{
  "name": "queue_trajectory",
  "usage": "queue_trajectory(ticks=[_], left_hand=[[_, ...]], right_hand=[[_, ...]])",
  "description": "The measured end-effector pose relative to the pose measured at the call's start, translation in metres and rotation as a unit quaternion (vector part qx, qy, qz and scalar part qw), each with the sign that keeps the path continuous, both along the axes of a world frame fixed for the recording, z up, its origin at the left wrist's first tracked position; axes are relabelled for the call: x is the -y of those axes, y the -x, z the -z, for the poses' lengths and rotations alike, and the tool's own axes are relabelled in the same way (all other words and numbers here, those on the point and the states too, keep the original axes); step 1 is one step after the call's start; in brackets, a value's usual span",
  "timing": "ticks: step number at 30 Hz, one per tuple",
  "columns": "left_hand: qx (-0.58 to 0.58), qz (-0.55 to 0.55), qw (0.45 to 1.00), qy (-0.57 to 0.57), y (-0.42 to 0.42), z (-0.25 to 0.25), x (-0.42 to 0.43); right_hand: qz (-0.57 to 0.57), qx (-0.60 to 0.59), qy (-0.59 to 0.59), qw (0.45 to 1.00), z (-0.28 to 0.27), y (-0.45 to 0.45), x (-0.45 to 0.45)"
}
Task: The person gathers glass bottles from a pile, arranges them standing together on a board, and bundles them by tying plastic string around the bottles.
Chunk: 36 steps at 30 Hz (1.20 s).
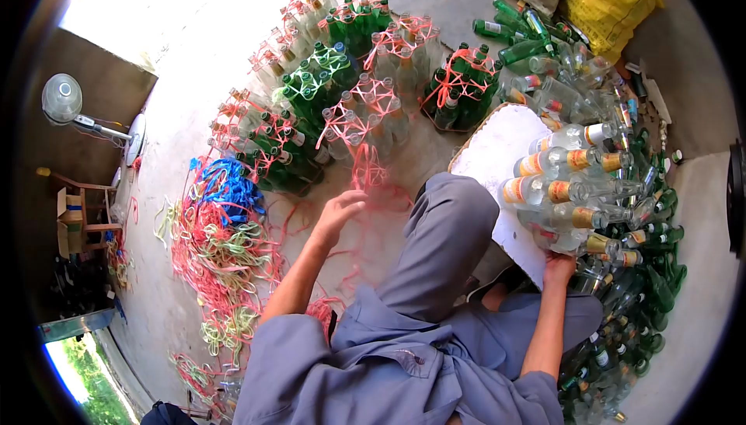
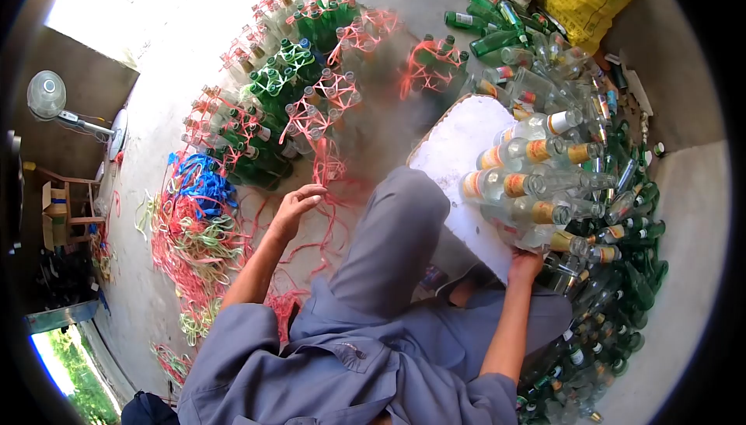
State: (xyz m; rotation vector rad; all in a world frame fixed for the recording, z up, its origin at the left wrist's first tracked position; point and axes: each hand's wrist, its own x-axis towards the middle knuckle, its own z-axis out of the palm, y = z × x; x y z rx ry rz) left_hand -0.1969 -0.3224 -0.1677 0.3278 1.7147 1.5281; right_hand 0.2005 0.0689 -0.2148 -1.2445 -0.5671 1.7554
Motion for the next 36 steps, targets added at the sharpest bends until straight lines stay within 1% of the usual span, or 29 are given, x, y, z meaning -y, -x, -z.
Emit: queue_trajectory(ticks=[2, 5, 6, 8, 10, 11, 13, 14, 17, 21, 23, 25, 28, 31, 32, 35, 36], left_hand=[[-0.036, -0.004, 0.999, -0.032, 0.006, -0.016, 0.002], [0.015, -0.027, 0.995, -0.095, 0.011, -0.044, -0.001], [0.005, -0.025, 0.991, -0.128, 0.011, -0.062, -0.005], [0.044, -0.034, 0.984, -0.170, 0.012, -0.091, -0.010], [0.075, -0.037, 0.975, -0.208, 0.014, -0.112, -0.014], [0.060, -0.034, 0.973, -0.220, 0.015, -0.123, -0.017], [0.031, -0.027, 0.969, -0.245, 0.019, -0.140, -0.022], [-0.019, -0.027, 0.967, -0.254, 0.024, -0.140, -0.025], [-0.044, -0.014, 0.964, -0.261, 0.033, -0.161, -0.034], [0.032, -0.006, 0.951, -0.308, 0.043, -0.154, -0.037], [0.050, -0.023, 0.953, -0.297, 0.041, -0.150, -0.035], [0.073, -0.050, 0.955, -0.282, 0.044, -0.135, -0.027], [0.128, -0.073, 0.945, -0.294, 0.051, -0.117, -0.012], [0.100, -0.079, 0.958, -0.259, 0.056, -0.106, 0.004], [0.075, -0.098, 0.966, -0.227, 0.059, -0.100, 0.006], [0.081, -0.138, 0.966, -0.205, 0.063, -0.092, 0.013], [0.072, -0.159, 0.969, -0.175, 0.064, -0.088, 0.015]], right_hand=[[-0.006, -0.012, 0.002, 1.000, -0.010, 0.007, 0.004], [-0.050, 0.007, 0.012, 0.999, 0.014, -0.016, -0.008], [-0.052, 0.030, 0.028, 0.998, 0.010, -0.014, -0.005], [-0.055, 0.077, 0.060, 0.994, -0.007, -0.008, 0.004], [-0.055, 0.074, 0.078, 0.993, -0.016, -0.010, 0.010], [-0.054, 0.073, 0.087, 0.992, -0.019, -0.011, 0.013], [-0.014, 0.065, 0.100, 0.993, -0.031, -0.008, 0.020], [0.005, 0.061, 0.107, 0.992, -0.037, -0.005, 0.023], [-0.028, 0.029, 0.101, 0.994, -0.036, -0.013, 0.029], [-0.085, 0.028, 0.098, 0.991, -0.037, -0.009, 0.038], [-0.110, 0.037, 0.087, 0.989, -0.039, -0.007, 0.044], [-0.121, 0.050, 0.096, 0.987, -0.037, -0.009, 0.047], [-0.143, 0.060, 0.096, 0.983, -0.038, -0.006, 0.053], [-0.163, 0.082, 0.080, 0.980, -0.039, -0.003, 0.058], [-0.170, 0.093, 0.073, 0.978, -0.039, -0.001, 0.059], [-0.191, 0.122, 0.070, 0.971, -0.046, 0.005, 0.065], [-0.194, 0.126, 0.069, 0.970, -0.047, 0.007, 0.067]])
